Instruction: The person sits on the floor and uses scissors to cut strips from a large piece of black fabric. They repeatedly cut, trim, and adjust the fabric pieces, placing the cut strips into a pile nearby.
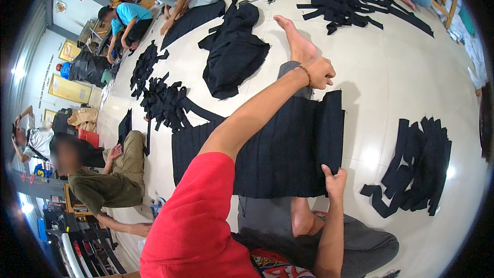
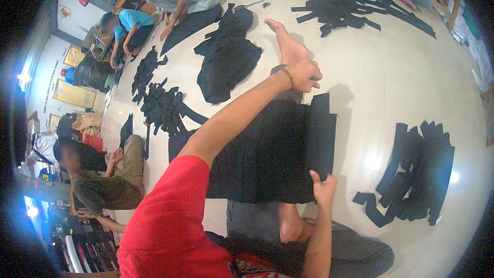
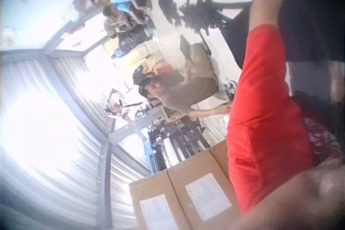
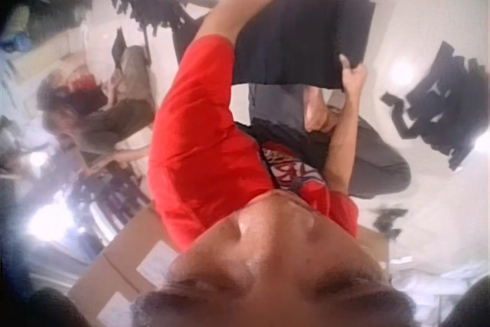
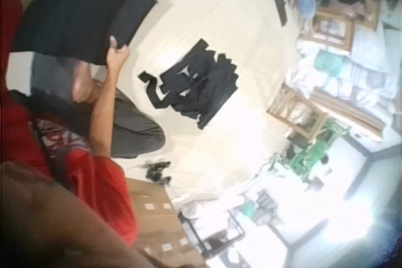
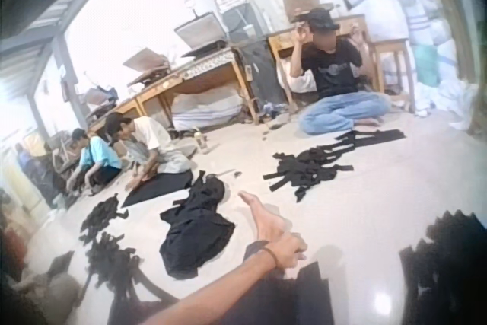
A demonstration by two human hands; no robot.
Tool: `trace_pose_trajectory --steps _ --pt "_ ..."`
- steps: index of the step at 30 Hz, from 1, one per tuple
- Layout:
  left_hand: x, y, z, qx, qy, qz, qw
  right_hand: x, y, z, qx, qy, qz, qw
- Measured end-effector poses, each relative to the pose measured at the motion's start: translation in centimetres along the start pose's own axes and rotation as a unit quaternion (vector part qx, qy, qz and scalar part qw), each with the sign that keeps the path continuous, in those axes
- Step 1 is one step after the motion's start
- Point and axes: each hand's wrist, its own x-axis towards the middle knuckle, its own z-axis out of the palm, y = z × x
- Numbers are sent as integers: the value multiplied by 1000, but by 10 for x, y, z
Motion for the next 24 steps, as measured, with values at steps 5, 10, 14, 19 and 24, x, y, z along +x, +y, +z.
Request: trace_pose_trajectory --steps 5,10,14,19,24 --pt "1 -8 3 47 -2 17 999 4 4 -3 31 -22 -1 999" --pt "4 -10 -5 122 -13 -6 992 -1 1 -1 37 -1 -18 999" --pt "10 -7 -16 168 -14 13 986 -1 6 -1 18 -3 -21 1000" --pt "12 -11 -24 203 -6 26 979 -4 0 -3 16 -24 11 1000" --pt "15 -14 -41 260 9 19 965 -2 5 -3 30 -21 13 999"
